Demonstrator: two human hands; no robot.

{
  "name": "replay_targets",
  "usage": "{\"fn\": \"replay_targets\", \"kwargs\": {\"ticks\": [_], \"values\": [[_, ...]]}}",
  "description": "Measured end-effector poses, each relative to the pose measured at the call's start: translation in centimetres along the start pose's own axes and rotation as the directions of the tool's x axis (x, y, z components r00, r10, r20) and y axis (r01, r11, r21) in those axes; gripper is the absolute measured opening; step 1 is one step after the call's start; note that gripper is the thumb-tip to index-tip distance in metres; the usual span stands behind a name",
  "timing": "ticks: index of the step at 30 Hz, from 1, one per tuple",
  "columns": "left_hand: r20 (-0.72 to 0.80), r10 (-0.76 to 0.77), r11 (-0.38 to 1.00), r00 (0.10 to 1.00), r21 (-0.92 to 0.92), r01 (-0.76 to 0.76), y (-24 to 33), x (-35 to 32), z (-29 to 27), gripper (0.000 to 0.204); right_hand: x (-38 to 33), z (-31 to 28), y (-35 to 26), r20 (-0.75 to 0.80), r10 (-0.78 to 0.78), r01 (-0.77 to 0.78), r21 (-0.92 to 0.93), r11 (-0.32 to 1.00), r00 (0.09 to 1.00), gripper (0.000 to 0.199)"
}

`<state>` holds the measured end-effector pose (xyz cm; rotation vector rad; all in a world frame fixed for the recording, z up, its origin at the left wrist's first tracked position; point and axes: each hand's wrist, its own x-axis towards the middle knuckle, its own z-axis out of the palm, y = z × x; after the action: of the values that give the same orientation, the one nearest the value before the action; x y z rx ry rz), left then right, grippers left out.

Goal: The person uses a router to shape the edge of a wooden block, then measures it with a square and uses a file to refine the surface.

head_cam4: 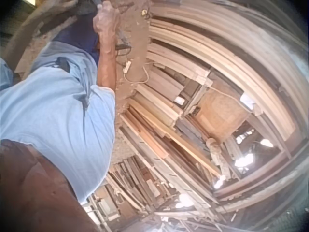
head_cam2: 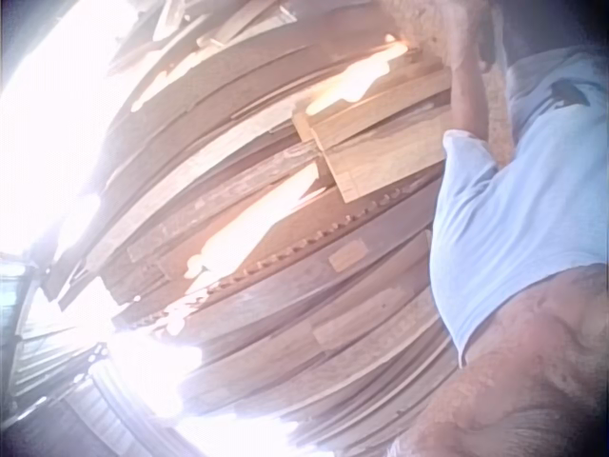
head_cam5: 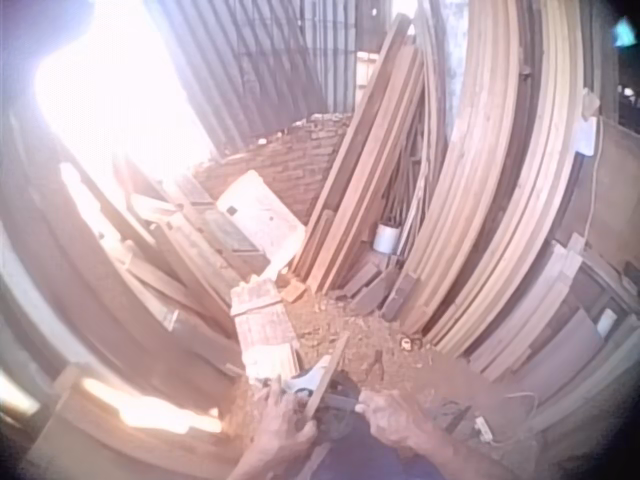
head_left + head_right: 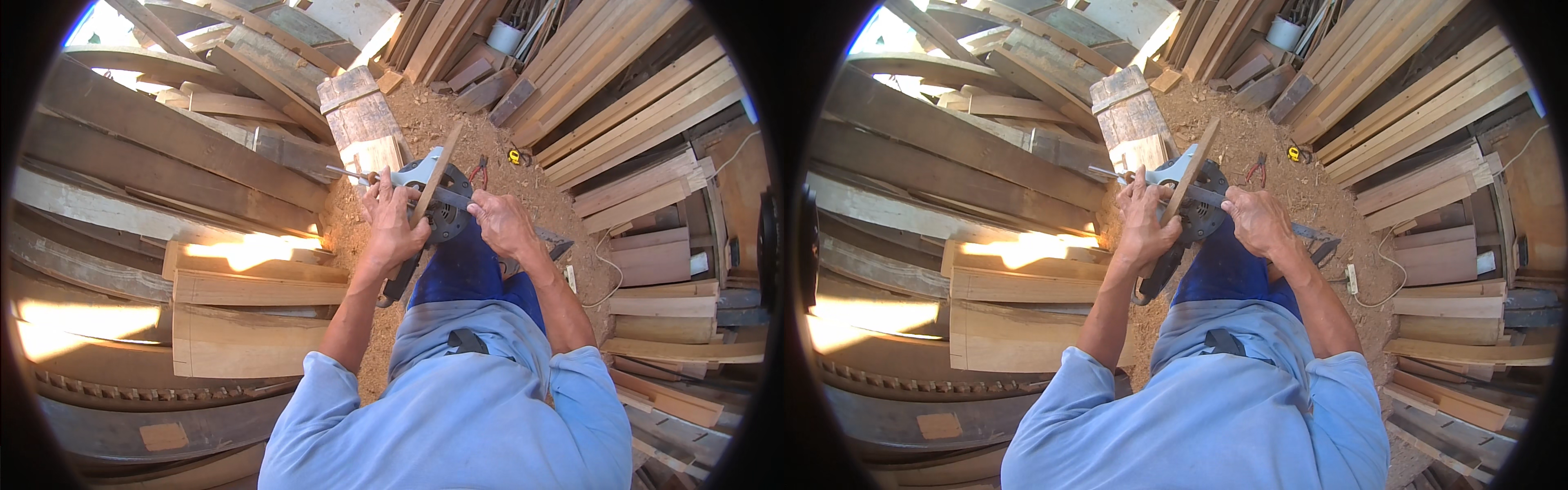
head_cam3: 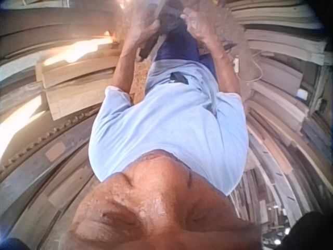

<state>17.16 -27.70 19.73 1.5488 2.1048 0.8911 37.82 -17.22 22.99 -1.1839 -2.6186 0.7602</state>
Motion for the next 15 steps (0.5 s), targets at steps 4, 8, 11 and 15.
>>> {"fn": "replay_targets", "kwargs": {"ticks": [4, 8, 11, 15], "values": [[-0.017, -0.002, 1.0, 1.0, 0.015, 0.003, -0.08, -0.34, 0.29, 0.051, -0.03, 0.15, 0.03, -0.018, -0.007, 0.007, 0.015, 1.0, 1.0, 0.022], [0.0, -0.009, 1.0, 1.0, 0.013, 0.009, 0.13, -0.5, 0.01, 0.053, -0.11, 0.0, -0.03, -0.009, 0.008, -0.008, 0.013, 1.0, 1.0, 0.022], [0.012, -0.015, 1.0, 1.0, 0.021, 0.015, 0.22, -0.4, -0.16, 0.054, -0.08, -0.01, -0.1, -0.009, 0.002, -0.002, 0.001, 1.0, 1.0, 0.023], [0.002, -0.007, 0.999, 1.0, 0.032, 0.007, 0.13, -0.31, 0.04, 0.054, -0.28, -0.28, -0.75, 0.0, 0.024, -0.024, -0.02, 1.0, 1.0, 0.022]]}}
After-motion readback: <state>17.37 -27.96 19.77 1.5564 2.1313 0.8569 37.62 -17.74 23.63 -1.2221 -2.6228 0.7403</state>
